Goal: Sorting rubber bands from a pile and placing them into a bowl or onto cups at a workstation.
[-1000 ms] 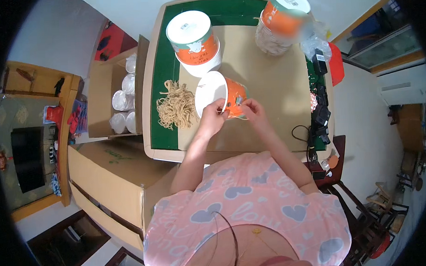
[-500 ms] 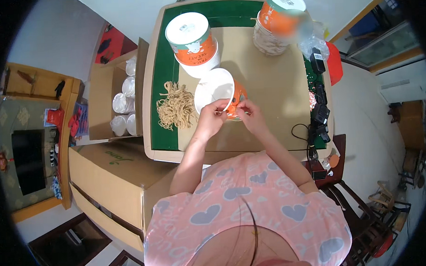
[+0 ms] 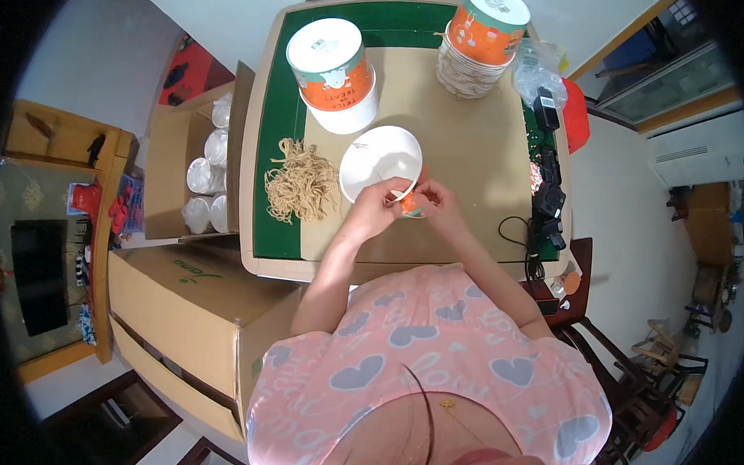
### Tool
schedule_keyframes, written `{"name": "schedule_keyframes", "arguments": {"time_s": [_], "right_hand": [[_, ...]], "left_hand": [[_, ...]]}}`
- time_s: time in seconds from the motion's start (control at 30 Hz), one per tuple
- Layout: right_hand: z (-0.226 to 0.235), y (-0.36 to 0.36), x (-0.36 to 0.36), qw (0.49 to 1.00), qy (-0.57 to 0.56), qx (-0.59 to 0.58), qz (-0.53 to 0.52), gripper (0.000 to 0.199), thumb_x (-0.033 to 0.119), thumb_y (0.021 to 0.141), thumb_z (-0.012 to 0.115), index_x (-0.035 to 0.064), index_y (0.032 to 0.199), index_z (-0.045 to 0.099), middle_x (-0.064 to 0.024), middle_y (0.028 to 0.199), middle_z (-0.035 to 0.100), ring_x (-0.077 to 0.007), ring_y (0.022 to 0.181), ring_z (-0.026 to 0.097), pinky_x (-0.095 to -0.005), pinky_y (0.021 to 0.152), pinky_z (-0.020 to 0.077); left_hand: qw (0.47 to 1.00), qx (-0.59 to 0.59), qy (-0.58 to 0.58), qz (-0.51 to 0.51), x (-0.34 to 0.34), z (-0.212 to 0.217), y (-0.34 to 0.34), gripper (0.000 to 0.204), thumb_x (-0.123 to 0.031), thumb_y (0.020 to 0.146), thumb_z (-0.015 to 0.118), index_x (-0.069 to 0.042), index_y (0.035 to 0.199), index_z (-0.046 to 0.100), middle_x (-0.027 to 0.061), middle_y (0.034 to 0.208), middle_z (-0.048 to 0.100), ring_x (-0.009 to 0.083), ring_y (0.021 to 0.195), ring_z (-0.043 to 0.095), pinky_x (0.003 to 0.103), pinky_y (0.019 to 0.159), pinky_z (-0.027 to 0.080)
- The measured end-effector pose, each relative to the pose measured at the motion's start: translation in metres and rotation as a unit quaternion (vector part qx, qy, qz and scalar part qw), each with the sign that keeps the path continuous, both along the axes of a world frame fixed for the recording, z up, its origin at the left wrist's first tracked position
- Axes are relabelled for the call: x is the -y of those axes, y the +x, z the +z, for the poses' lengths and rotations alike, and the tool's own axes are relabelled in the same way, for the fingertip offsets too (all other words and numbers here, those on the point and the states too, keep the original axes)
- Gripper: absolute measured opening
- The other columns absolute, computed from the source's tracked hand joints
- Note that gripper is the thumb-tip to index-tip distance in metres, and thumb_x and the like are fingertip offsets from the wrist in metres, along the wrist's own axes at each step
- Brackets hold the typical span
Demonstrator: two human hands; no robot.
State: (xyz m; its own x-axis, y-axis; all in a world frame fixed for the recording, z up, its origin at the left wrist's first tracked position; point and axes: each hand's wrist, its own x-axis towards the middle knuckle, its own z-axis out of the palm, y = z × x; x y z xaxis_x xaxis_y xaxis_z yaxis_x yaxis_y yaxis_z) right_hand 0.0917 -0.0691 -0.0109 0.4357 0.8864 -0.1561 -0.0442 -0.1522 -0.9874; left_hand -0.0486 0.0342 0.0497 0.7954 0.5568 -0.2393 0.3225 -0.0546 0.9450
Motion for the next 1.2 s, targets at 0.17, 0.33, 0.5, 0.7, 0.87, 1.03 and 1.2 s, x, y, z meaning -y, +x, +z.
{"name": "schedule_keyframes", "arguments": {"time_s": [0.17, 0.33, 0.5, 0.7, 0.87, 1.03, 1.2], "right_hand": [[-0.005, 0.003, 0.019, 0.999, -0.035, -0.021, 0.013, 0.010, 0.011, 0.084, 0.061, 0.0019, 0.087, 0.058, -0.0005, 0.076, 0.059, -0.0072, 0.070, 0.054, -0.0229, 0.063, 0.0438], [-0.002, 0.000, 0.033, 0.994, -0.085, -0.068, 0.016, 0.009, 0.011, 0.086, 0.058, 0.0029, 0.089, 0.058, -0.0020, 0.079, 0.061, -0.0072, 0.071, 0.057, -0.0206, 0.061, 0.0441], [-0.003, -0.003, 0.038, 0.994, -0.095, -0.061, 0.008, 0.009, 0.011, 0.087, 0.057, 0.0029, 0.091, 0.057, -0.0025, 0.079, 0.062, -0.0092, 0.074, 0.060, -0.0221, 0.062, 0.0467], [-0.003, -0.004, 0.043, 0.994, -0.106, -0.001, 0.001, 0.013, 0.012, 0.087, 0.058, 0.0019, 0.094, 0.057, -0.0041, 0.086, 0.062, -0.0095, 0.074, 0.059, -0.0243, 0.063, 0.0478], [0.045, 0.014, 0.033, 0.959, -0.088, 0.270, -0.010, 0.019, 0.011, 0.082, 0.061, 0.0035, 0.099, 0.058, -0.0074, 0.084, 0.058, -0.0161, 0.064, 0.053, -0.0291, 0.059, 0.0444], [0.066, 0.015, 0.007, 0.933, -0.103, 0.314, 0.143, 0.015, 0.014, 0.082, 0.063, 0.0033, 0.092, 0.062, -0.0102, 0.081, 0.060, -0.0198, 0.063, 0.053, -0.0310, 0.061, 0.0443], [0.049, 0.014, 0.005, 0.958, -0.125, 0.233, 0.115, 0.012, 0.013, 0.082, 0.063, 0.0027, 0.088, 0.065, -0.0097, 0.075, 0.062, -0.0185, 0.062, 0.053, -0.0307, 0.061, 0.0436]], "left_hand": [[0.997, 0.032, -0.022, -0.066, 0.009, -0.010, 0.004, 0.030, -0.001, 0.082, 0.058, 0.001, 0.112, 0.059, 0.0099, 0.097, 0.066, 0.0154, 0.082, 0.062, 0.028, 0.074, 0.049], [0.998, 0.006, 0.034, -0.053, 0.016, -0.019, 0.007, 0.023, -0.006, 0.084, 0.061, 0.000, 0.106, 0.064, 0.0127, 0.092, 0.068, 0.0158, 0.081, 0.063, 0.029, 0.073, 0.049], [0.999, 0.029, 0.015, -0.029, 0.019, -0.025, 0.007, 0.018, -0.008, 0.085, 0.061, -0.004, 0.101, 0.067, 0.0150, 0.084, 0.067, 0.0180, 0.075, 0.063, 0.030, 0.070, 0.049], [0.993, -0.029, 0.093, -0.066, 0.019, -0.037, 0.009, 0.013, -0.008, 0.083, 0.061, -0.001, 0.092, 0.067, 0.0155, 0.082, 0.066, 0.0213, 0.074, 0.064, 0.030, 0.069, 0.049], [0.994, 0.038, 0.101, 0.015, 0.022, -0.040, 0.007, 0.011, -0.008, 0.082, 0.058, 0.000, 0.088, 0.064, 0.0163, 0.081, 0.065, 0.0296, 0.074, 0.064, 0.035, 0.068, 0.049], [0.997, 0.014, 0.068, 0.015, 0.015, -0.028, 0.008, 0.012, -0.008, 0.082, 0.059, 0.000, 0.090, 0.063, 0.0165, 0.082, 0.065, 0.0284, 0.074, 0.064, 0.035, 0.068, 0.050], [0.969, 0.071, 0.150, 0.181, 0.005, -0.034, 0.005, 0.015, -0.006, 0.080, 0.062, 0.002, 0.093, 0.063, 0.0133, 0.082, 0.065, 0.0227, 0.074, 0.063, 0.032, 0.067, 0.049]]}}
